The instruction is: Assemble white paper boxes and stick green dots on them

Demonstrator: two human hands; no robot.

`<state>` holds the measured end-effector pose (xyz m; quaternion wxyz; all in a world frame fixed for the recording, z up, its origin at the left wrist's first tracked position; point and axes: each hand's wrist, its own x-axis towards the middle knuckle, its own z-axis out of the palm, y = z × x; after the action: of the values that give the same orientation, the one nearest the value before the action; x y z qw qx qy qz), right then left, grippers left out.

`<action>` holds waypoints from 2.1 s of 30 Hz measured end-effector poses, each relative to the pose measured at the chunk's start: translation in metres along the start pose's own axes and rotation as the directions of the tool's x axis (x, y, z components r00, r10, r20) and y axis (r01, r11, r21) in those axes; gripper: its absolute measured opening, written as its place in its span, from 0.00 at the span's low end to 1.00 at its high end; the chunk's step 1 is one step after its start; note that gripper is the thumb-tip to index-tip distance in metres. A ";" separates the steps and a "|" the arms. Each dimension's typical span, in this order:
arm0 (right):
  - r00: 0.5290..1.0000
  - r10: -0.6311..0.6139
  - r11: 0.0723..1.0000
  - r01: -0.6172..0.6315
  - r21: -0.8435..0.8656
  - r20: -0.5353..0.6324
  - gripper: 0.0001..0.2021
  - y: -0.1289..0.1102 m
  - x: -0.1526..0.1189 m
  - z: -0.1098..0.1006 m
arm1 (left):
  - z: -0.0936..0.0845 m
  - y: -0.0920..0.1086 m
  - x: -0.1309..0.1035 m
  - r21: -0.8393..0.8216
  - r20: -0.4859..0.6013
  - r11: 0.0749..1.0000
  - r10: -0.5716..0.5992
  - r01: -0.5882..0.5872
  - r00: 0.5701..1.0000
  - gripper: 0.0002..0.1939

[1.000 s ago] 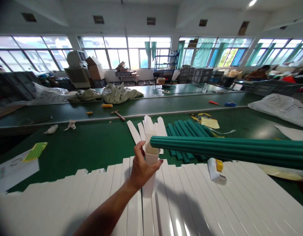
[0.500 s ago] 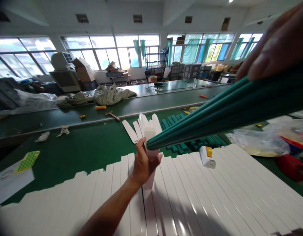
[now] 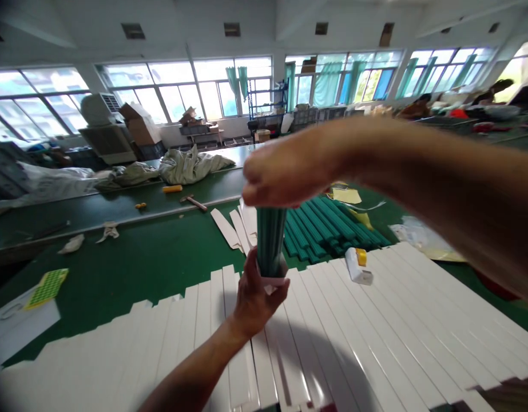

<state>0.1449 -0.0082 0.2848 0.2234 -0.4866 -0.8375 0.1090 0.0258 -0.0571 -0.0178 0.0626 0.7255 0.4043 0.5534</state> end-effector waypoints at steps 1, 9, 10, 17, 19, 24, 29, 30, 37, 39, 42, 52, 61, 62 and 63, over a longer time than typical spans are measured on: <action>0.986 0.038 0.999 -0.041 0.016 0.162 0.11 -0.002 -0.003 0.018 | -0.002 -0.001 0.000 0.002 -0.007 1.000 -0.016 0.016 1.000 0.47; 0.999 -0.034 0.977 0.026 0.213 0.033 0.27 0.058 -0.044 0.126 | -0.013 -0.009 0.007 0.066 -0.108 0.998 0.008 -0.001 0.994 0.46; 1.000 -0.009 0.950 0.007 0.313 0.004 0.26 0.067 -0.050 0.137 | -0.014 -0.010 0.008 0.070 -0.110 0.997 -0.004 0.012 0.994 0.46; 0.956 0.290 0.264 -0.119 0.957 0.039 0.22 0.080 -0.085 0.233 | -0.014 -0.019 0.005 0.023 -0.059 0.997 -0.073 0.074 0.996 0.45; 0.924 0.382 0.062 -0.048 0.997 0.021 0.22 0.072 -0.085 0.249 | -0.016 -0.018 0.006 -0.067 -0.014 0.995 -0.078 0.077 0.997 0.41; 0.889 0.458 -0.085 0.047 0.995 -0.003 0.20 0.065 -0.071 0.256 | -0.024 -0.009 0.019 -0.363 0.011 0.884 -0.311 0.293 0.950 0.24; 0.917 0.397 0.000 0.033 0.999 -0.030 0.13 0.066 -0.065 0.249 | -0.020 -0.006 0.029 -0.514 -0.018 0.780 -0.425 0.356 0.905 0.15; 0.923 0.383 0.022 0.032 0.999 -0.038 0.13 0.065 -0.064 0.248 | -0.019 -0.006 0.030 -0.540 -0.022 0.767 -0.424 0.346 0.905 0.18; 0.838 0.478 0.133 0.228 0.964 -0.264 0.07 0.060 -0.056 0.259 | -0.021 -0.009 0.033 -0.500 -0.042 0.815 -0.363 0.295 0.931 0.14; 0.819 0.475 0.136 0.295 0.946 -0.324 0.09 0.060 -0.056 0.265 | -0.022 -0.012 0.031 -0.474 -0.086 0.841 -0.337 0.259 0.938 0.17; 0.806 0.463 0.136 0.348 0.928 -0.370 0.15 0.061 -0.062 0.271 | -0.026 -0.020 0.027 -0.404 -0.131 0.899 -0.238 0.167 0.962 0.24; 0.927 0.144 0.572 0.208 0.793 -0.347 0.30 0.068 -0.081 0.272 | -0.070 -0.025 0.047 0.122 0.215 0.953 0.249 -0.279 0.944 0.24; 0.911 0.142 0.801 0.123 0.586 -0.386 0.34 0.059 -0.076 0.281 | -0.088 -0.016 0.068 0.120 0.374 0.937 0.262 -0.327 0.889 0.17; 0.913 0.129 0.805 0.131 0.578 -0.386 0.35 0.059 -0.077 0.281 | -0.091 -0.015 0.070 0.131 0.399 0.934 0.258 -0.333 0.880 0.17; 0.916 0.118 0.808 0.136 0.573 -0.384 0.35 0.060 -0.077 0.281 | -0.093 -0.014 0.071 0.142 0.426 0.929 0.253 -0.340 0.869 0.17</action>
<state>0.0884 -0.0345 -0.0060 0.5305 -0.4010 -0.7003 0.2596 -0.0566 -0.0340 0.0636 -0.0202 0.8793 0.3228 0.3497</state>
